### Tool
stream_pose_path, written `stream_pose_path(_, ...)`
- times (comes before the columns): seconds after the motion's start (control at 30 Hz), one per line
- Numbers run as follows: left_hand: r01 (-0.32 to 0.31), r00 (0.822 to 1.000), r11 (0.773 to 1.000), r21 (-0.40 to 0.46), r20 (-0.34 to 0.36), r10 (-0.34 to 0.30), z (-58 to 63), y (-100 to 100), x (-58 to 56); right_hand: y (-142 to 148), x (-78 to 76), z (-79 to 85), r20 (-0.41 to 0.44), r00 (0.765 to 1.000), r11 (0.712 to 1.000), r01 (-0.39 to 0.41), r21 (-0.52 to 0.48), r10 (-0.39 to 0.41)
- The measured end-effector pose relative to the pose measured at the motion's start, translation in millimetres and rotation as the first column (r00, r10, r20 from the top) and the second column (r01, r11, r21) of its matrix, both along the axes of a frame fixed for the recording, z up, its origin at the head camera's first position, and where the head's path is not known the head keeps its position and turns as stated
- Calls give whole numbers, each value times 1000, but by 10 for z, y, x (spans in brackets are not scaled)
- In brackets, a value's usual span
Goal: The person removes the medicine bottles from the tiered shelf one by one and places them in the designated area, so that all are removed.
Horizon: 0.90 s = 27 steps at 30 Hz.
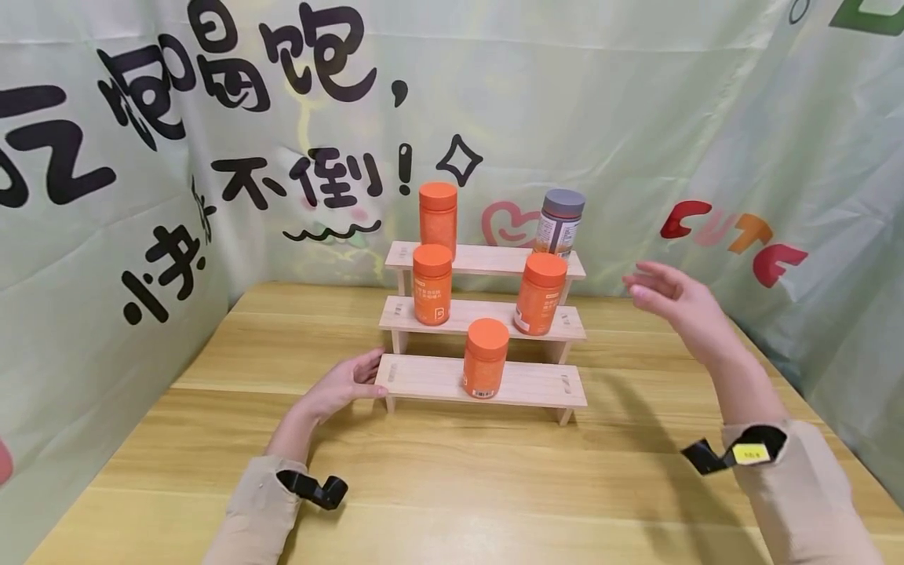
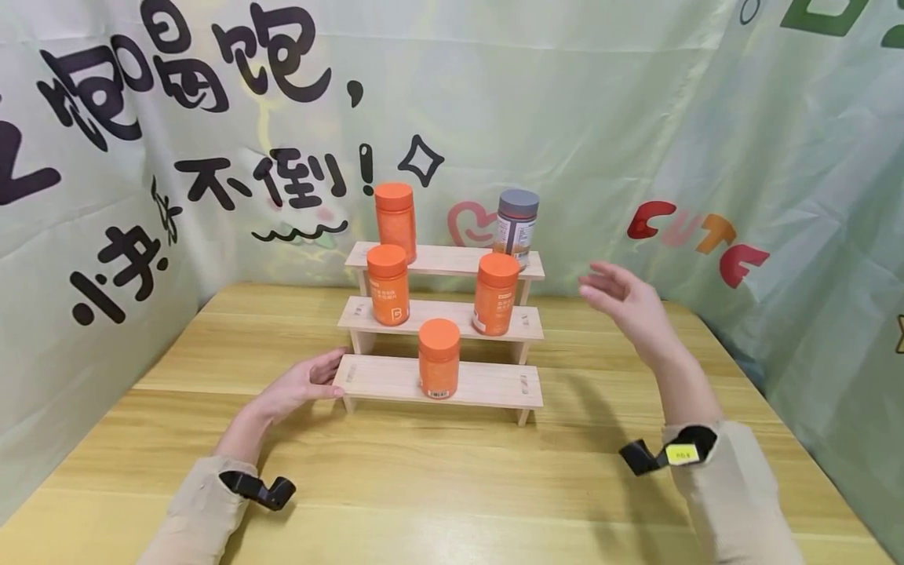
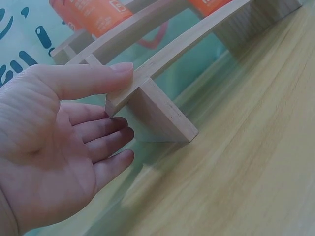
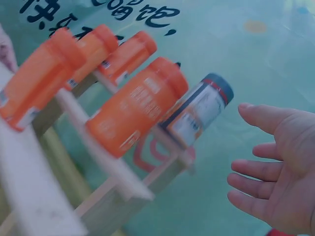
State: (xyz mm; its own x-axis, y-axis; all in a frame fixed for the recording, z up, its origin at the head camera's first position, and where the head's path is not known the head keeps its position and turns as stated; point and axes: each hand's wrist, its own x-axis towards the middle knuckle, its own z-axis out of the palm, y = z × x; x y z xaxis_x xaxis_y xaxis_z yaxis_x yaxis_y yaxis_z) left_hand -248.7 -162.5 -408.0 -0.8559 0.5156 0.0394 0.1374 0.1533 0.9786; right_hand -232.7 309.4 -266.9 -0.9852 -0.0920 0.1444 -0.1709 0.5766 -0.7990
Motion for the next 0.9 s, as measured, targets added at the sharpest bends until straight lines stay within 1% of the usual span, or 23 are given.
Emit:
stream_pose_path(0.1, 6, 1000, 1000, 0, -5, -6, -8, -7, 3, -96, -142, 189, -17, 1000, 1000, -9, -21, 9)
stream_pose_path(0.2, 10, 1000, 1000, -4, -9, -10, -12, -9, 5, -219, -280, 337, -36, 999, 999, -16, -37, 15)
stream_pose_path(0.37, 7, 1000, 1000, -5, -8, -7, -13, -5, 4, -415, -491, 480, -58, 998, 998, -19, -56, 16)
stream_pose_path(0.53, 4, 1000, 1000, 12, 0, -4, -12, 4, 6, -564, -638, 547, -58, 997, 994, -52, -100, 46)
stream_pose_path(0.63, -3, 1000, 1000, 10, 1, 3, -14, 4, 9, -647, -704, 557, -58, 997, 991, -63, -118, 56)
stream_pose_path(0.73, 0, 1000, 1000, 4, -4, 0, -26, 7, 5, -716, -750, 544, -53, 998, 992, -48, -116, 42)
stream_pose_path(0.9, 7, 1000, 1000, 8, -6, -7, -19, 11, -14, -786, -798, 506, -54, 999, 993, -3, -121, -4)
